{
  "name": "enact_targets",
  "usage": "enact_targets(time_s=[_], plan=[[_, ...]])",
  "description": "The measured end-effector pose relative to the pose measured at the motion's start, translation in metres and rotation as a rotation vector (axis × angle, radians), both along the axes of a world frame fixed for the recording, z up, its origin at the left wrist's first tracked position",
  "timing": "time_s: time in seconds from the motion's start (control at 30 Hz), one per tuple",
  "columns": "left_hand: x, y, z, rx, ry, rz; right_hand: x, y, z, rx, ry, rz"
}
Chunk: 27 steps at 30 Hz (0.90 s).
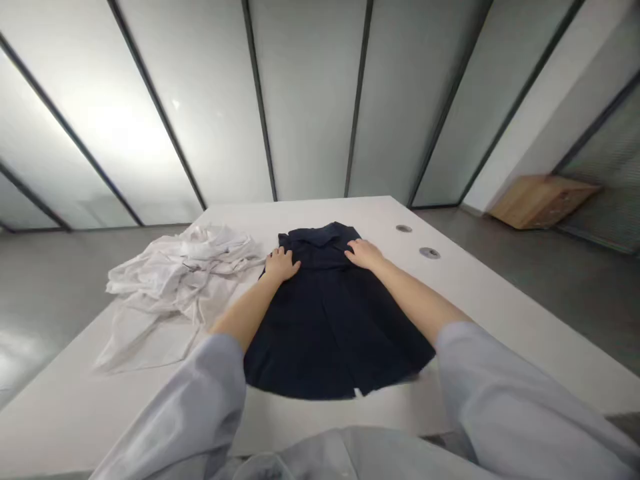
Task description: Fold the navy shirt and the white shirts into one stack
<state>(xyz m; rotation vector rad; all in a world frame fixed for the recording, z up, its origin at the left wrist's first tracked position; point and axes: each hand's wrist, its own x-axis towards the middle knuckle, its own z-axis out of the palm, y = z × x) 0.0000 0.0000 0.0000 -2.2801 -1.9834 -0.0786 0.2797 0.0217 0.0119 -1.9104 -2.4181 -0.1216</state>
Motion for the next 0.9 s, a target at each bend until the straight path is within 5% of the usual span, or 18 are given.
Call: enact_targets(time_s=[0.2,0.47,0.63,0.77,0.83,0.9], plan=[[-0.005,-0.007,-0.014,-0.020,-0.062,0.058,0.006,-0.003,-0.022,0.006,-0.001,-0.097],[-0.017,0.001,0.001,-0.028,-0.042,-0.030,0.039,0.030,-0.006,-0.124,0.231,-0.242],[-0.031,0.025,0.007,-0.223,-0.358,-0.082,0.088,0.050,0.007,-0.027,0.852,-0.644],[-0.038,0.039,0.003,-0.143,-0.600,0.067,0.112,0.053,0.013,0.177,0.883,-0.817],[-0.039,0.041,-0.002,0.003,-0.553,0.152,0.107,0.052,0.011,0.272,0.813,-0.773],[-0.037,0.042,-0.006,0.039,-0.484,0.181,0.088,0.049,0.005,0.318,0.698,-0.572]])
